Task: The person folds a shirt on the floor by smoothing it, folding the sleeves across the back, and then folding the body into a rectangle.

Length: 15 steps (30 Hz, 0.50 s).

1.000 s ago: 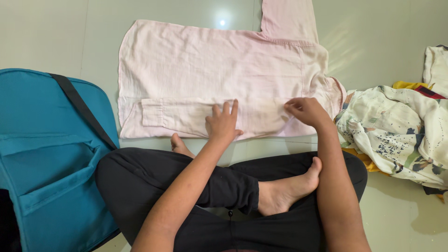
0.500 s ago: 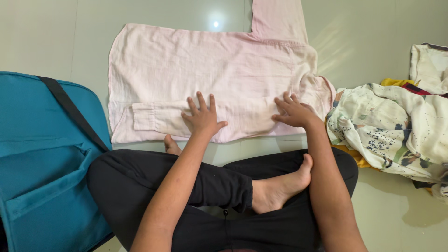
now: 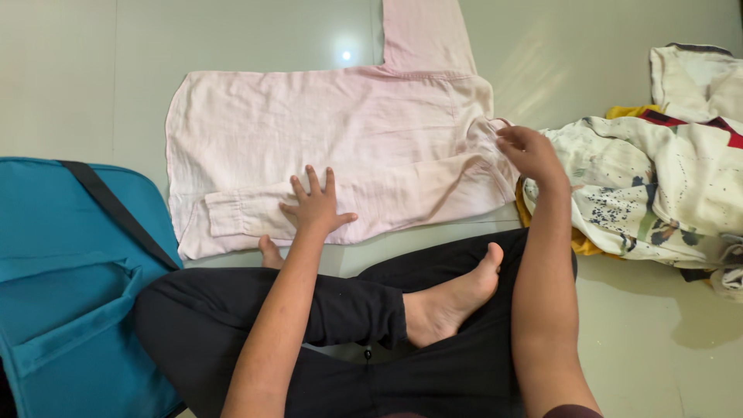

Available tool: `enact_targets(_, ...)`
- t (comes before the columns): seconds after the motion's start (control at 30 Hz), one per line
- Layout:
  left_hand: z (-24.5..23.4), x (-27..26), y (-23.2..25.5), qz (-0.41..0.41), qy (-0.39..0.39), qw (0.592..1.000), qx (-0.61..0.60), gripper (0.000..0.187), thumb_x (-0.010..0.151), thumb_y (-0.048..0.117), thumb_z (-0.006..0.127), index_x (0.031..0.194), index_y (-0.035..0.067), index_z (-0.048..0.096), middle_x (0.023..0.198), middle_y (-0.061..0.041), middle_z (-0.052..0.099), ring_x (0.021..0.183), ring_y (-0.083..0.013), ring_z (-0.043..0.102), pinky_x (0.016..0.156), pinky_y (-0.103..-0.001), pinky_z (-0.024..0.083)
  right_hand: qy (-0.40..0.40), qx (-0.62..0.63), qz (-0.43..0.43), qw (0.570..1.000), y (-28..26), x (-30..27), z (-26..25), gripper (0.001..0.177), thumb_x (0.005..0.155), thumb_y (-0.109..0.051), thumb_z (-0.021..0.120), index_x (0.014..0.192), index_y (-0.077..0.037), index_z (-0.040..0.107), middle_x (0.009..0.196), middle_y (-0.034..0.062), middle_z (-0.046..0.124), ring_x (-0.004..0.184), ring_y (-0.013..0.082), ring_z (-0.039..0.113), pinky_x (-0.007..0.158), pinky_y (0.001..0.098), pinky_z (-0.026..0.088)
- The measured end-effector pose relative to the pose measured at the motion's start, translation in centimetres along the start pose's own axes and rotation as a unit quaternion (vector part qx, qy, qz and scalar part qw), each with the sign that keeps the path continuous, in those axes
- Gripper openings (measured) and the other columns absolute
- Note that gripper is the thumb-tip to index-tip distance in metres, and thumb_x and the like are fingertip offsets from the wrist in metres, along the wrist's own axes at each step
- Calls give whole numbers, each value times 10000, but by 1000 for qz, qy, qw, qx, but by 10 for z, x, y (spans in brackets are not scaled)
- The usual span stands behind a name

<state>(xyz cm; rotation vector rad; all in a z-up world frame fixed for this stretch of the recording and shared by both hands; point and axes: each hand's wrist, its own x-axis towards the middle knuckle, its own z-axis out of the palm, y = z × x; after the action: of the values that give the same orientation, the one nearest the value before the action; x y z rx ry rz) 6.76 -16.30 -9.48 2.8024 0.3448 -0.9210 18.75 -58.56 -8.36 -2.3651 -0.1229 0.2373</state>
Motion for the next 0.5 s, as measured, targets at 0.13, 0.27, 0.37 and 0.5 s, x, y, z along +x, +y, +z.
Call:
enact_targets(0.13, -1, 0, 3, -9, 1, 1000, -2, 1310, 691, 675, 835, 1653, 309, 25, 1724, -121, -123, 1550, -489, -97, 1078, -840, 203, 94, 91, 80, 988, 22, -5, -9, 283, 992, -196, 729, 1182, 13, 731, 1033, 138, 766, 893, 195, 704, 782, 315, 557)
enact_targets(0.27, -2, -1, 5, -8, 0, 1000, -8, 1316, 687, 680, 837, 1650, 314, 19, 1724, -110, -131, 1551, -486, -109, 1086, -837, 194, -13, 201, 147, 968, 15, 5, -4, 257, 960, -173, 728, 1134, 11, 684, 915, 138, 760, 762, 169, 735, 667, 311, 607)
enact_targets(0.37, -2, -1, 6, -5, -5, 1000, -7, 1321, 685, 678, 839, 1651, 317, 13, 1725, -111, -134, 1547, -494, -113, 1088, -836, 190, -102, 154, 118, 976, 9, 11, 13, 311, 887, -127, 733, 1174, -16, 694, 959, 104, 762, 780, 137, 752, 664, 298, 624)
enact_targets(0.5, -4, 3, 7, -7, -18, 1000, -12, 1328, 694, 677, 830, 1655, 301, -7, 1725, -126, -150, 1543, -508, -129, 1078, -853, 180, 146, 20, -23, 989, 29, 29, 25, 287, 938, -138, 764, 1182, 11, 737, 1070, 183, 772, 911, 275, 734, 800, 383, 580)
